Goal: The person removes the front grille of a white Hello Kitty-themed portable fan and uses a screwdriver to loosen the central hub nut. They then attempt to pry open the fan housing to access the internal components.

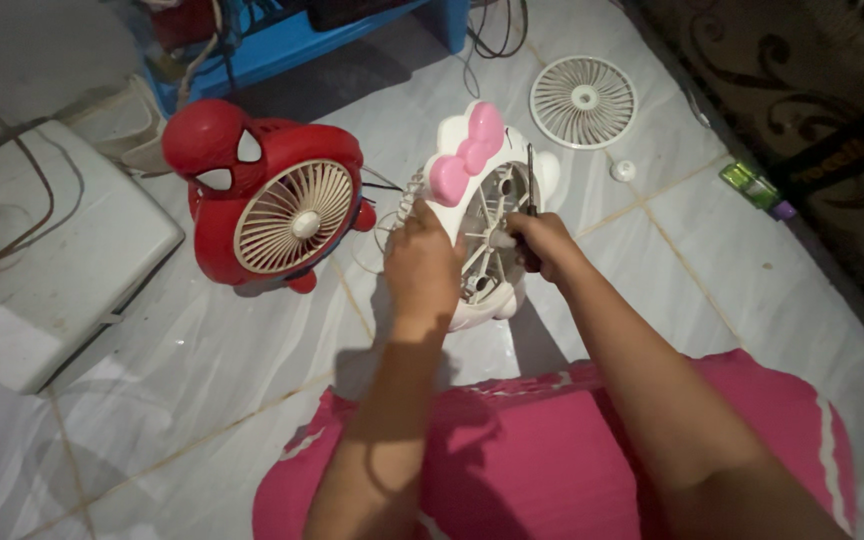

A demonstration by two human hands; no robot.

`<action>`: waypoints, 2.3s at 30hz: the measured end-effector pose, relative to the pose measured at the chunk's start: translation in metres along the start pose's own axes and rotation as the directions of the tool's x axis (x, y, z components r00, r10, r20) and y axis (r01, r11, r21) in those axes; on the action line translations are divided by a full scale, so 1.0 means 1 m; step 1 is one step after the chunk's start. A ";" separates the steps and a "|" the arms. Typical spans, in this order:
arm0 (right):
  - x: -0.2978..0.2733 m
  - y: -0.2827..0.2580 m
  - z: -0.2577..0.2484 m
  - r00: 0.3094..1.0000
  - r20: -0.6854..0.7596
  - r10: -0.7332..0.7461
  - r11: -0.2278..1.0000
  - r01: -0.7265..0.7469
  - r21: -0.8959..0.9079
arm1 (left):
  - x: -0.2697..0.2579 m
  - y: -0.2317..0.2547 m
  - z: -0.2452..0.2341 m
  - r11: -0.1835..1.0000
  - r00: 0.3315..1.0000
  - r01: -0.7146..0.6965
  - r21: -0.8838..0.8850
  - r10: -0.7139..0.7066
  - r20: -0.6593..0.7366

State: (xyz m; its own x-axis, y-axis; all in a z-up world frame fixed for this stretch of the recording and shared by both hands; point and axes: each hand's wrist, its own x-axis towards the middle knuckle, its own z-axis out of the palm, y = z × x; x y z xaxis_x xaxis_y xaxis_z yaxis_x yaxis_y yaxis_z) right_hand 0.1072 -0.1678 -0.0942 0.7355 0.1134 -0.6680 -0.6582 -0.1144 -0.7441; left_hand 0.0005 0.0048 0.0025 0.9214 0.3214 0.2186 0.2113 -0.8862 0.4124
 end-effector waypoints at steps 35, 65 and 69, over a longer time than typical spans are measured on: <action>0.128 0.005 -0.215 0.842 -0.502 -0.198 0.979 0.142 -0.147 | 0.002 0.006 -0.019 0.994 0.997 -0.055 0.096 0.049 0.062; -0.115 0.005 -0.061 0.900 0.165 -0.403 0.633 0.404 -0.660 | -0.009 -0.042 0.003 0.986 0.999 0.038 -0.163 -0.043 -0.025; -0.107 0.011 -0.060 0.891 0.174 -0.419 0.669 0.433 -0.604 | -0.008 -0.041 0.001 0.980 0.997 0.070 -0.188 -0.066 0.026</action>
State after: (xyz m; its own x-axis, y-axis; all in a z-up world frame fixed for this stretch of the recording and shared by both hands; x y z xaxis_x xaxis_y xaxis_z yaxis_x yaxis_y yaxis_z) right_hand 0.0307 -0.2401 -0.0298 0.9032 0.3211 -0.2849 -0.0248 -0.6235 -0.7814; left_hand -0.0154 0.0381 -0.0175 0.9138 0.3701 0.1675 0.2100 -0.7833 0.5851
